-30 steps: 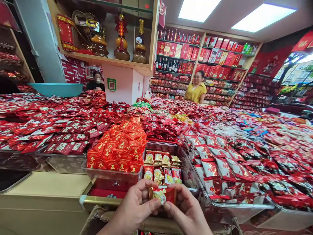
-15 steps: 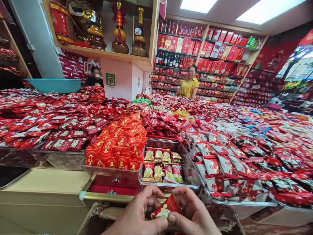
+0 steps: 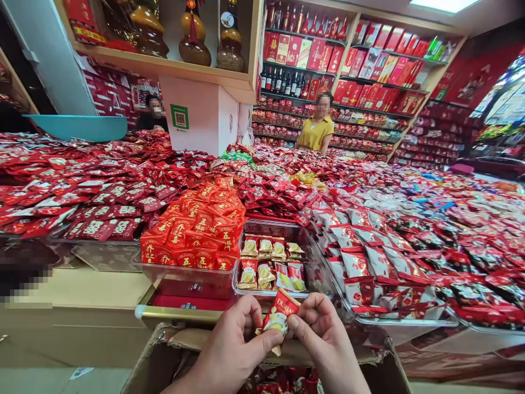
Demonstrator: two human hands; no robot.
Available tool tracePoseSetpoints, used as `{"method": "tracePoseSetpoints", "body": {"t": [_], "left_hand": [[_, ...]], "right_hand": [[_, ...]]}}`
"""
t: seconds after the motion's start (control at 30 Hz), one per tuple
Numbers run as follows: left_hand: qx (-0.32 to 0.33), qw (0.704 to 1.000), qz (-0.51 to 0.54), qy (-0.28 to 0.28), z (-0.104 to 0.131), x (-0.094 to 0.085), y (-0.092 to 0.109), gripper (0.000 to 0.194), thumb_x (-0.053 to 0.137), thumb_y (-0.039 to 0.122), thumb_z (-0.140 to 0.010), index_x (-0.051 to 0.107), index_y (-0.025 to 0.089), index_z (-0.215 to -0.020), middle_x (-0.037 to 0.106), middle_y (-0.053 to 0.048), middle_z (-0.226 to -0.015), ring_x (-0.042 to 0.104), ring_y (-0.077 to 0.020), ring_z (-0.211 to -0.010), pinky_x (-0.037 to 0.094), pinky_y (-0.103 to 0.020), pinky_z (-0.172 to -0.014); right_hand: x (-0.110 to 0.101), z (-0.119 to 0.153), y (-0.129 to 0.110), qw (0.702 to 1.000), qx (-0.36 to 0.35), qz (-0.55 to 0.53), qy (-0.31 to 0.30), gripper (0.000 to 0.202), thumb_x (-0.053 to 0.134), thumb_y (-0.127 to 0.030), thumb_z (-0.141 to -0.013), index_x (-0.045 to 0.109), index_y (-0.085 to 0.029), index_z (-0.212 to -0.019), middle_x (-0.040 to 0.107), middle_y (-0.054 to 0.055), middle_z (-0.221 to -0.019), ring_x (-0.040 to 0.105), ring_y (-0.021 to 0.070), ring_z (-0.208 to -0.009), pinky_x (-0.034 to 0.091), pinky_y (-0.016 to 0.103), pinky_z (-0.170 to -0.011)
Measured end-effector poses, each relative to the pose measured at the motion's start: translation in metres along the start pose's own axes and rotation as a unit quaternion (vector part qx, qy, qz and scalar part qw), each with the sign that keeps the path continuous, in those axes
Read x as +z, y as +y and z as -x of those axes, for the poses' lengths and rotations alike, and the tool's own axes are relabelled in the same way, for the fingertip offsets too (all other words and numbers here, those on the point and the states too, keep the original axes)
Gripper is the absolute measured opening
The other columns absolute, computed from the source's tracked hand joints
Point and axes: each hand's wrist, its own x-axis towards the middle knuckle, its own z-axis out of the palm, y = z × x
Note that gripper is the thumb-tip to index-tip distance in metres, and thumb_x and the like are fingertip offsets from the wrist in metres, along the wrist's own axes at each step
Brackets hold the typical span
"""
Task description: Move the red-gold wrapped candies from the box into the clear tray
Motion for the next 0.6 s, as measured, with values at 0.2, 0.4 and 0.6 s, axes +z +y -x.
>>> {"method": "tracePoseSetpoints", "body": {"t": [0.2, 0.4, 0.6], "left_hand": [[0.056, 0.994, -0.090, 0.020, -0.002, -0.016, 0.001, 0.018, 0.053, 0.032, -0.077, 0.041, 0.020, -0.072, 0.049, 0.005, -0.060, 0.045, -0.0104, -0.056, 0.035, -0.020, -0.053], [0.099, 0.974, -0.202, 0.031, -0.008, -0.029, 0.005, 0.012, 0.045, 0.028, -0.081, 0.049, 0.019, -0.074, 0.049, 0.004, -0.060, 0.047, -0.0117, -0.058, 0.036, -0.021, -0.055], [0.108, 0.926, -0.351, -0.093, 0.003, -0.024, -0.005, 0.012, 0.048, 0.026, -0.078, 0.057, 0.021, -0.084, 0.061, 0.001, -0.072, 0.054, -0.0151, -0.066, 0.038, -0.023, -0.060]], "right_hand": [[0.000, -0.012, -0.020, 0.996, -0.047, 0.071, 0.037, 0.028, 0.064, -0.030, -0.071, 0.038, -0.020, -0.074, 0.049, -0.006, -0.065, 0.046, 0.0067, -0.060, 0.038, 0.019, -0.056], [-0.003, -0.075, -0.035, 0.932, -0.097, 0.344, 0.054, 0.010, 0.048, -0.027, -0.077, 0.044, -0.019, -0.080, 0.050, -0.002, -0.070, 0.049, 0.0105, -0.062, 0.041, 0.022, -0.058], [-0.003, -0.112, -0.022, 0.883, -0.006, 0.470, 0.019, 0.005, 0.049, -0.012, -0.069, 0.050, -0.017, -0.071, 0.048, -0.005, -0.055, 0.044, 0.0082, -0.048, 0.035, 0.020, -0.047]]}}
